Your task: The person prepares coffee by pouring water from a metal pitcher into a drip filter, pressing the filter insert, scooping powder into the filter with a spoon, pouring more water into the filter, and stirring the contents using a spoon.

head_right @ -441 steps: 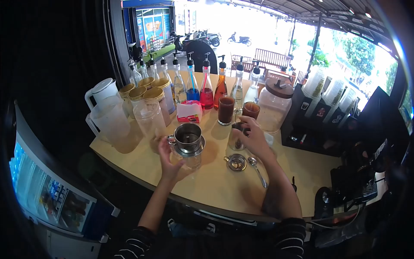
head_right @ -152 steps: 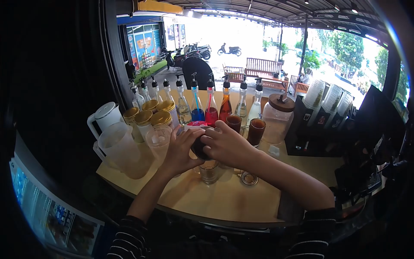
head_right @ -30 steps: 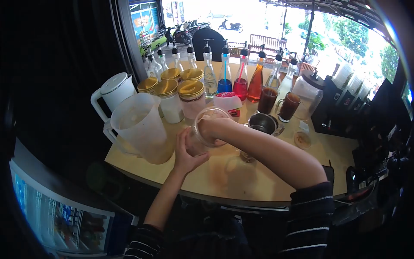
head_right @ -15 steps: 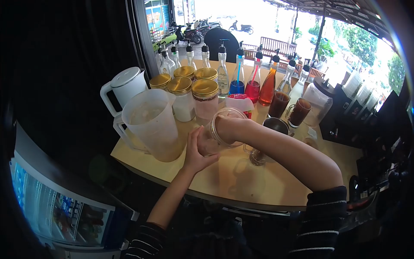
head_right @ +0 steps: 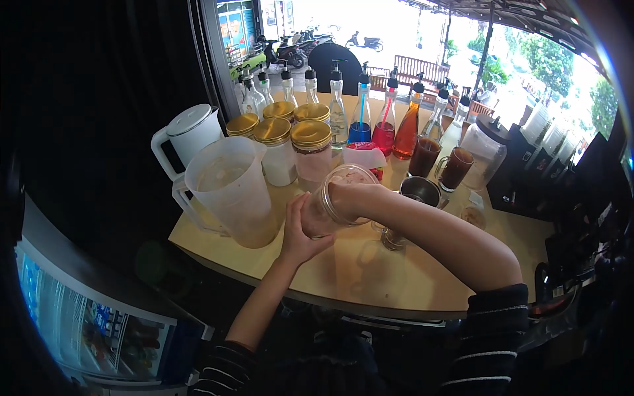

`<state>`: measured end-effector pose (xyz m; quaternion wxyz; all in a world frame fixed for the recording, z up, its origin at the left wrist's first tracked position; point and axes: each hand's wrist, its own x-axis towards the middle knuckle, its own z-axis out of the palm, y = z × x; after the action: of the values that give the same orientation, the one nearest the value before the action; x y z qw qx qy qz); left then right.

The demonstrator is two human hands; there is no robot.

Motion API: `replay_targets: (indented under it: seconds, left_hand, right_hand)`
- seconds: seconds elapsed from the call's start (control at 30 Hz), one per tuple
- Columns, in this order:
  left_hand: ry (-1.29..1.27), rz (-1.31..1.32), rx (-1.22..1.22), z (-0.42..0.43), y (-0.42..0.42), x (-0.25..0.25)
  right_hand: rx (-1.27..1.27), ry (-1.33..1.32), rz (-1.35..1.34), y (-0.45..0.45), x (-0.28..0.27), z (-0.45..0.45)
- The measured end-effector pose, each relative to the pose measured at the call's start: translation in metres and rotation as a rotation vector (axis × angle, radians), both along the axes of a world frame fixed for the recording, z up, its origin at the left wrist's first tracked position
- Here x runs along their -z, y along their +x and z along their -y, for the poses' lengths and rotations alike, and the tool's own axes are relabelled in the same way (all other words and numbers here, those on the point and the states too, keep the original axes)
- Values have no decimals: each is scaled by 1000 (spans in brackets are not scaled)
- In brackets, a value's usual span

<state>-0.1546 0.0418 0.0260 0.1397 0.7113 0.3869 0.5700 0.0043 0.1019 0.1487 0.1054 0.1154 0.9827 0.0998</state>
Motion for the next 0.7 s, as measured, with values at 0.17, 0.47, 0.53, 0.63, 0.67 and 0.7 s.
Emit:
replay_targets:
  seconds: [0.17,0.47,0.53,0.63,0.67,0.7]
  left_hand:
    - [9,-8,4,0,0,1]
    - [26,12,8,-1,1,2]
    - [28,17,7,-2,1,4]
    - [9,44,18,-2,3,4]
    - [13,30,2,-1,2,3]
    - [18,15,-13,0,2,2]
  right_hand:
    - [147,-176,57,-14,-19,16]
    - [271,-157,100,0,-21,8]
    - [360,-268,-15,5,-31,16]
    - [460,-384,-147,9,-42,24]
    - [470,-391,-162,10,-46,25]
    - [472,-385,-163,12,-48,26]
